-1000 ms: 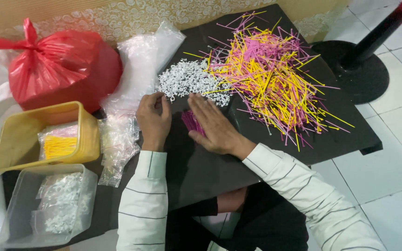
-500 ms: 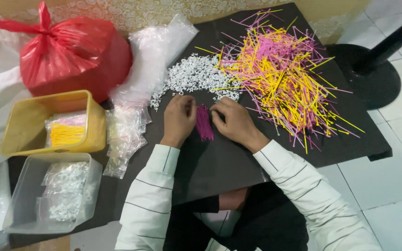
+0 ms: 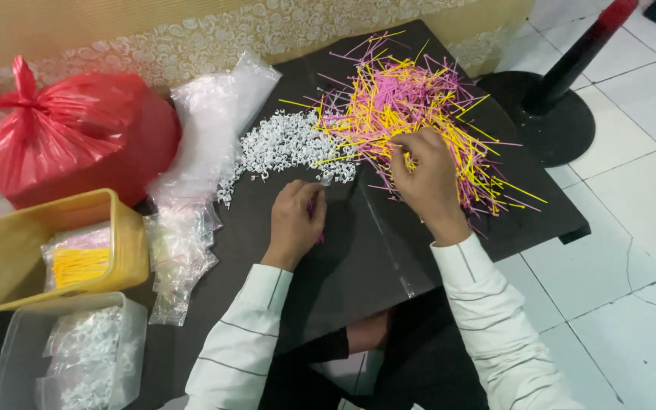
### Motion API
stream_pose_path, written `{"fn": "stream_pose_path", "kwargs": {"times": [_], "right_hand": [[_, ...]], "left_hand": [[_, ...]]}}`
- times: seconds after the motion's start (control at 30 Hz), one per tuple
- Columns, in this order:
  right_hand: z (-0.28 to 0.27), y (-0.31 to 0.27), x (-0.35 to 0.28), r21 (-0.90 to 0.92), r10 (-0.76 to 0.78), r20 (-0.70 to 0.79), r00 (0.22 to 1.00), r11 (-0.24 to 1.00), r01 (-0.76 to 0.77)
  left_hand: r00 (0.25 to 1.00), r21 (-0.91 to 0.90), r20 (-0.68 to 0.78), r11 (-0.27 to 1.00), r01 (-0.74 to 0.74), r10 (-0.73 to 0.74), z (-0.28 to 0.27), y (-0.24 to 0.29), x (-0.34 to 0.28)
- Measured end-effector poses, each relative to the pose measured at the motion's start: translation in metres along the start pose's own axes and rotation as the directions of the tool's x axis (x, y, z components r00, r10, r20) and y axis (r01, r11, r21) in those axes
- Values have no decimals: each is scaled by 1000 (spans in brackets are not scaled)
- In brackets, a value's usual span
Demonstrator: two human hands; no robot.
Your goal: The person sits on the floor at a low table and sorts through a pile of colorful plastic sticks and white connectors. They pick up pink sticks, bundle them together, and place them into a clear plastic bag.
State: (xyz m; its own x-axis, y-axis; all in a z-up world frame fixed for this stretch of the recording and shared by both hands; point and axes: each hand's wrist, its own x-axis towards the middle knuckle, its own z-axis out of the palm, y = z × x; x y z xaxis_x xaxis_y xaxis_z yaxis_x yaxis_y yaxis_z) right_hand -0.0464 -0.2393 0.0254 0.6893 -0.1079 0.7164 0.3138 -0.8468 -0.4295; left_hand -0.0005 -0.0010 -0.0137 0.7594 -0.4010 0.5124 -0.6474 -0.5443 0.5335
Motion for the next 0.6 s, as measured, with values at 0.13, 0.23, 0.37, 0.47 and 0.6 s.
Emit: {"fn": "stream_pose_path", "kwargs": {"times": [0.13,0.23,0.37,0.47,0.6], "right_hand": [[-32,73,-15,-225,330,89,940,926,-304],[-37,97,-20,-348,466,162,869,852,-392],[-18,128,-15,-375,239,314,919,920,-111],[-12,128,-10,-333,109,396,912,942,32],[-3,145,-11,-357,-57,414,909,908,219]], "left_hand": [[998,-35,16,998,-56,57,22,15,12],[992,-44,41,993,-114,116,54,34,26],[974,-195,-99,956,-219,203,105,54,48],[964,-220,-123,941,-259,236,119,57,50],[954,-205,-169,938,-278,246,105,47,46]]}}
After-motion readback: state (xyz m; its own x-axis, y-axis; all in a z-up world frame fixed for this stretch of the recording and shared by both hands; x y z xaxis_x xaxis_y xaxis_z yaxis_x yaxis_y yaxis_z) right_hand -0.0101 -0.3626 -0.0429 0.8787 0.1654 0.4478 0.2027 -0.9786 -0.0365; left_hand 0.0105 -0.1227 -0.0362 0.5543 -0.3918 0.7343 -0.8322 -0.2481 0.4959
